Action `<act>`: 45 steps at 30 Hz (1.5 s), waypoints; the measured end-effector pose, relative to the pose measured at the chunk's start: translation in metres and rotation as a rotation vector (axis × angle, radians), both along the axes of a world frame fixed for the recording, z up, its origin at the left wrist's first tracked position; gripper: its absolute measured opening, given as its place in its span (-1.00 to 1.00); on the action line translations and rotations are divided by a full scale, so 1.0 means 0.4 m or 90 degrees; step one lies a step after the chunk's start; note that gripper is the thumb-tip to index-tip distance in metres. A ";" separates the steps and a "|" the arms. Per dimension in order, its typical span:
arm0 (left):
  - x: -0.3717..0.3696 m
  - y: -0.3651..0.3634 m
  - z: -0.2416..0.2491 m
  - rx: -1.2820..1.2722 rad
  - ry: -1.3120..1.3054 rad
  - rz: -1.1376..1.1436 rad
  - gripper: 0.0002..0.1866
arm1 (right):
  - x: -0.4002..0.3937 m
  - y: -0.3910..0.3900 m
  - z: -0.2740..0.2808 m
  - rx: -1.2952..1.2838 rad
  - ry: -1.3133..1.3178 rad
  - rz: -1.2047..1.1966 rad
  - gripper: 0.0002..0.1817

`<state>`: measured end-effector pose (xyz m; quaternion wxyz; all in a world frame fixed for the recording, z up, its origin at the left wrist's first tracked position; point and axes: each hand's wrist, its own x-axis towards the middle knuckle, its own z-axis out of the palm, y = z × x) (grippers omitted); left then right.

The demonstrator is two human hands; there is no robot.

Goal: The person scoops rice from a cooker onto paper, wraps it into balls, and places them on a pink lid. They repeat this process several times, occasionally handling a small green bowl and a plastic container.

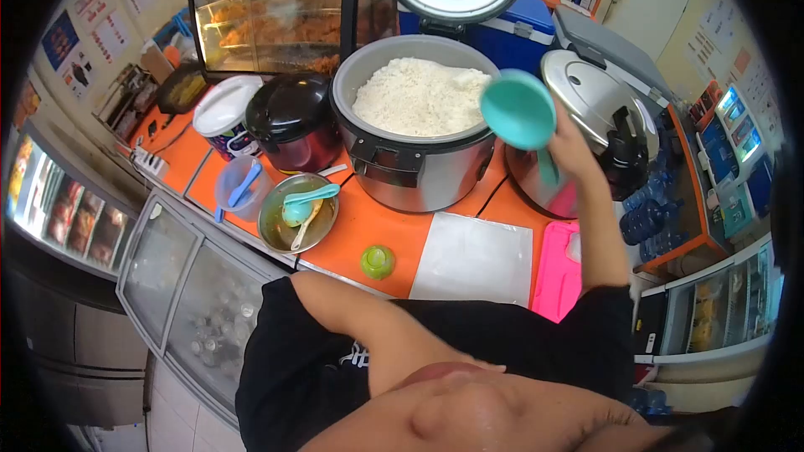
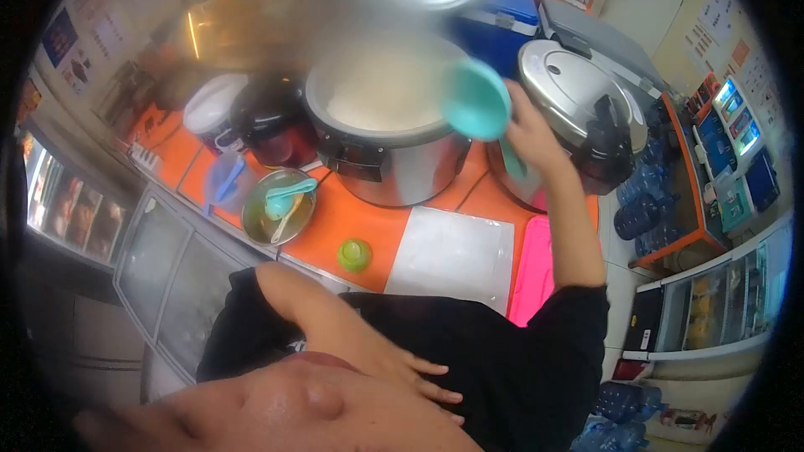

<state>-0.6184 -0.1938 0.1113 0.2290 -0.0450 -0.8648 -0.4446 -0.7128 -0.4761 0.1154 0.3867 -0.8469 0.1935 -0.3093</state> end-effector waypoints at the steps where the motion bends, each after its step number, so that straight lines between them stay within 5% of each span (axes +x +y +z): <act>1: 0.014 -0.005 -0.018 -0.018 -0.059 -0.037 -0.12 | 0.066 -0.012 0.039 -0.039 0.062 0.004 -0.60; 3: 0.121 -0.043 -0.048 -0.020 -0.001 0.034 -0.15 | 0.220 -0.060 0.060 -0.349 0.135 -0.039 -0.67; 5: 0.233 -0.094 -0.092 0.028 0.208 0.197 -0.31 | 0.376 -0.113 0.045 -0.442 0.266 -0.045 -0.76; 8: 0.341 -0.142 -0.263 -0.154 0.384 1.187 -0.41 | 0.610 -0.267 -0.071 -0.491 0.429 -0.149 -0.84; 9: 0.361 -0.178 -0.294 -0.144 0.393 1.190 -0.41 | 0.687 -0.349 -0.146 -0.518 0.448 -0.182 -0.84; 11: 0.397 -0.258 -0.334 -0.320 0.335 1.449 -0.48 | 0.762 -0.364 -0.180 -0.550 0.473 -0.214 -0.83; 13: 0.399 -0.269 -0.370 -0.367 0.362 1.439 -0.50 | 0.799 -0.236 -0.136 -0.503 0.522 -0.138 -0.81; 18: 0.397 -0.278 -0.379 -0.424 0.413 1.430 -0.56 | 0.796 -0.286 -0.192 -0.554 0.608 -0.010 -0.72; 20: 0.397 -0.277 -0.379 -0.417 0.410 1.437 -0.56 | 0.766 -0.185 -0.201 -0.427 0.791 0.195 -0.68; 25: 0.401 -0.274 -0.375 -0.416 0.391 1.427 -0.53 | 0.646 -0.033 -0.126 -0.123 0.904 0.367 -0.77; 33: 0.403 -0.267 -0.372 -0.386 0.356 1.413 -0.54 | 0.610 -0.157 -0.063 -0.085 0.865 0.383 -0.66; 35: 0.399 -0.267 -0.376 -0.393 0.372 1.413 -0.56 | 0.598 -0.093 -0.114 -0.364 0.373 0.183 -0.67; 39: 0.404 -0.265 -0.381 -0.383 0.375 1.400 -0.59 | 0.661 -0.129 -0.204 -0.399 0.501 -0.002 -0.68; 45: 0.401 -0.260 -0.386 -0.398 0.371 1.391 -0.64 | 0.661 -0.105 -0.197 -0.089 0.645 0.266 -0.73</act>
